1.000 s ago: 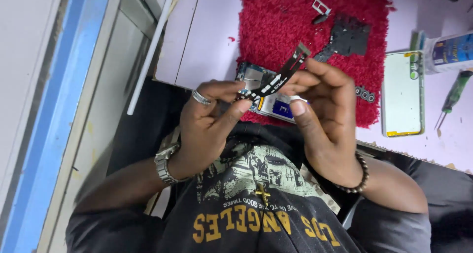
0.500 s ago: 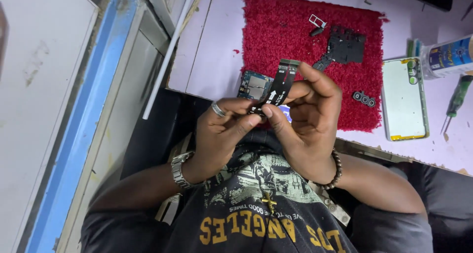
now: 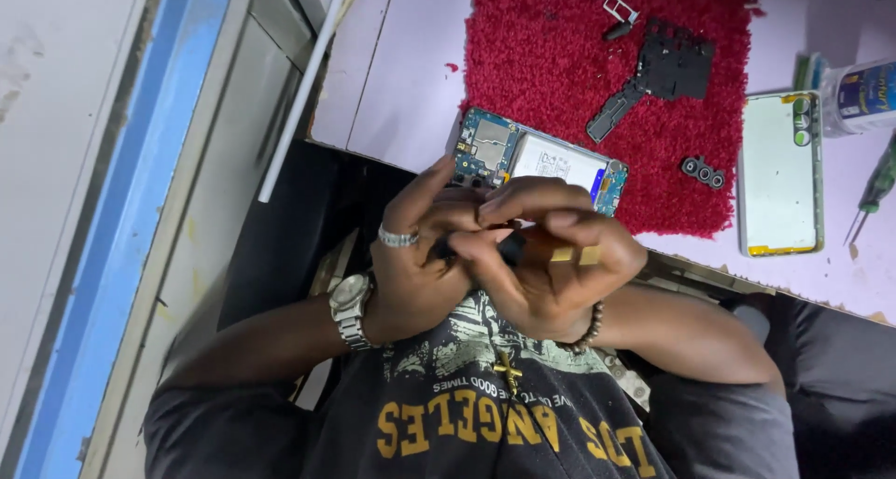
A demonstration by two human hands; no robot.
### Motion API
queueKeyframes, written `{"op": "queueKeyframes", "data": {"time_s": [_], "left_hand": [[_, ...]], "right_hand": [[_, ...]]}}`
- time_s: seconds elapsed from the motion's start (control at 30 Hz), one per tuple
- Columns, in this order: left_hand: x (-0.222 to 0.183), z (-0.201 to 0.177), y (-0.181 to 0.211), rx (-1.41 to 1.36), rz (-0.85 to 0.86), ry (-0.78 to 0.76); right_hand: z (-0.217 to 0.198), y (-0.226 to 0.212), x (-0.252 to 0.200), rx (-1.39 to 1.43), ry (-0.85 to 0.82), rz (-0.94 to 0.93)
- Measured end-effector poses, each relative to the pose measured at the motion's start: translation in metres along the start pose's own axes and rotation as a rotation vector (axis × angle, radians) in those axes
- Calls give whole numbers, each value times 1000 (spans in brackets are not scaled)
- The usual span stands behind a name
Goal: The person is reassembling a smartphone by installing the motherboard and connecting internal ribbon cables to the main board.
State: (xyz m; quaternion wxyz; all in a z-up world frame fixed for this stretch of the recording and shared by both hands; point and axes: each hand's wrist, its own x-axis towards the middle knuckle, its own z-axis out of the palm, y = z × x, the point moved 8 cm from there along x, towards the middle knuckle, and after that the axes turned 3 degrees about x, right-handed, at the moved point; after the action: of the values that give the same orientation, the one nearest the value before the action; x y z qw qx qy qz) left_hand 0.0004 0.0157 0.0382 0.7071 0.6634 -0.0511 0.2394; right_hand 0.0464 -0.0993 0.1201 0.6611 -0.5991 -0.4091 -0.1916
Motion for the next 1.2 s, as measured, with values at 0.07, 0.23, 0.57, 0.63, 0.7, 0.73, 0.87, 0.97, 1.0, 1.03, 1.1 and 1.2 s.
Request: {"op": "queueKeyframes", "data": {"time_s": [0.07, 0.23, 0.57, 0.63, 0.7, 0.73, 0.87, 0.97, 1.0, 1.03, 1.1, 1.2], "left_hand": [[-4, -2, 3, 12, 104, 23], [8, 14, 13, 325, 435, -262], [38, 15, -8, 998, 615, -444], [37, 18, -6, 987, 642, -483], [34, 18, -6, 1035, 690, -466], [31, 18, -5, 1082, 745, -447], [31, 16, -6, 1070, 754, -422], [36, 16, -2, 1076, 773, -415], [36, 16, -2, 1087, 781, -424], [36, 15, -3, 1099, 787, -433], [40, 13, 0, 1100, 783, -453], [40, 11, -1, 1109, 780, -477]], "right_hand": [[-5, -1, -4, -13, 38, -33], [-48, -1, 27, -620, -209, 294], [-76, 57, 27, -603, -753, 264], [-61, 55, 31, -490, -822, 228], [-61, 58, 29, -462, -850, 224], [-60, 59, 27, -439, -874, 216], [-60, 62, 23, -391, -887, 233], [-55, 58, 25, -478, -935, 150], [-56, 58, 25, -513, -926, 133], [-56, 59, 25, -545, -917, 116], [-55, 56, 24, -588, -937, 75], [-54, 53, 21, -656, -956, 5]]}}
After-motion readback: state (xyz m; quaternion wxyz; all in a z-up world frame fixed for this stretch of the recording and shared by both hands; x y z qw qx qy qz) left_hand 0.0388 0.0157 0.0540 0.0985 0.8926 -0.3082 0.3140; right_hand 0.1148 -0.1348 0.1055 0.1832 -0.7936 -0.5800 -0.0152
